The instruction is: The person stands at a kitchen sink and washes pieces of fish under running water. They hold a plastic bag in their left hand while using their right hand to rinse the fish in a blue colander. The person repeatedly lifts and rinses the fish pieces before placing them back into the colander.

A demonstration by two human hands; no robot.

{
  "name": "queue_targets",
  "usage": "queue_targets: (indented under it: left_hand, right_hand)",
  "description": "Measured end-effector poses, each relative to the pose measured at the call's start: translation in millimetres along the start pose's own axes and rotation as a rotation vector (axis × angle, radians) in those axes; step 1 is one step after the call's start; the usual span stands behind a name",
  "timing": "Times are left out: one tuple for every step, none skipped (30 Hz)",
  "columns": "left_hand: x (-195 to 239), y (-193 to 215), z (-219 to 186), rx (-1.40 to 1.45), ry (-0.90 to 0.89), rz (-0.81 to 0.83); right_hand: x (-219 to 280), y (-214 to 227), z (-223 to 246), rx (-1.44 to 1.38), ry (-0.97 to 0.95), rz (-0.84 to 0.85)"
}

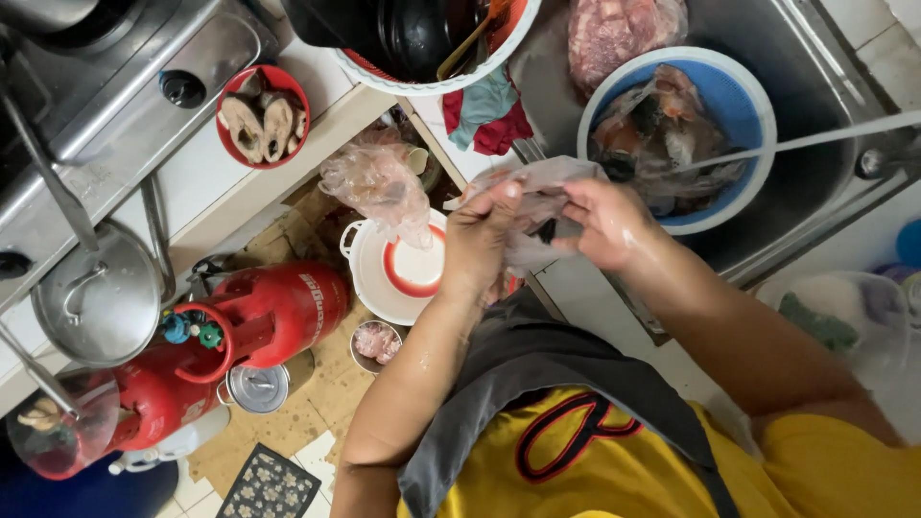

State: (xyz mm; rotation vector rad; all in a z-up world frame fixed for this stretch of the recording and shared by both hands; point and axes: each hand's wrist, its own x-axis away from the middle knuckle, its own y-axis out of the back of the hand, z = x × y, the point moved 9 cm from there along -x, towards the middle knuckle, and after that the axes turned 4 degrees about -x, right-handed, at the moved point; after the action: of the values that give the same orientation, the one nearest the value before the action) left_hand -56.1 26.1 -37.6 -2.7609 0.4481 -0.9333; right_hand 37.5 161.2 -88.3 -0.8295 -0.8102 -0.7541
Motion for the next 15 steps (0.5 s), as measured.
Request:
queue_targets:
  left_hand:
    - [-4,4,2,-0.002,0.001,0.007]
    - [-6,10,3,-0.003,-0.014,-0.019]
    - [-10,15,5,-0.005,-0.03,-0.044]
    - [-2,9,-7,-0.008,-0.019,-0.036]
    - [5,4,-21,0.031,-0.029,-0.038]
    - [14,2,-34,0.072,-0.039,-0.048]
    - [8,4,-27,0.071,-0.026,-0.048]
    - [1,4,-18,0.155,0.011,-0.026]
    - [-5,5,-10,0.239,0.049,-0.004]
    - [-3,2,-8,0.24,0.05,-0.005]
    - [-1,-3,-5,0.258,0.066,0.005]
    - [0,-7,-4,0.276,0.08,0.014]
    - [-2,-8,-1,0.277,0.077,0.012]
    - [-2,-7,2,0.216,0.07,0.005]
    - [-3,-6,4,0.155,0.063,-0.002]
  right_hand:
    - [5,10,-3,-0.005,0.004,-0.004]
    - [11,17,1,0.016,0.091,0.052]
    - [18,25,5,0.038,0.178,0.106]
    - [22,34,24,0.032,0.178,0.092]
    - [26,42,51,0.033,0.267,0.084]
    - [31,50,76,0.038,0.349,0.08]
    - [30,50,94,0.038,0.343,0.069]
    - [32,46,123,0.049,0.469,0.077]
    - [36,42,152,0.061,0.595,0.087]
    - [2,56,155,0.062,0.594,0.086]
    - [-34,88,153,0.171,0.518,-0.157]
    - [-67,119,153,0.276,0.432,-0.392]
    - [-124,156,130,0.277,0.432,-0.39]
    - [-163,167,133,0.698,0.737,-0.371]
    - [-198,163,128,1.124,1.036,-0.329]
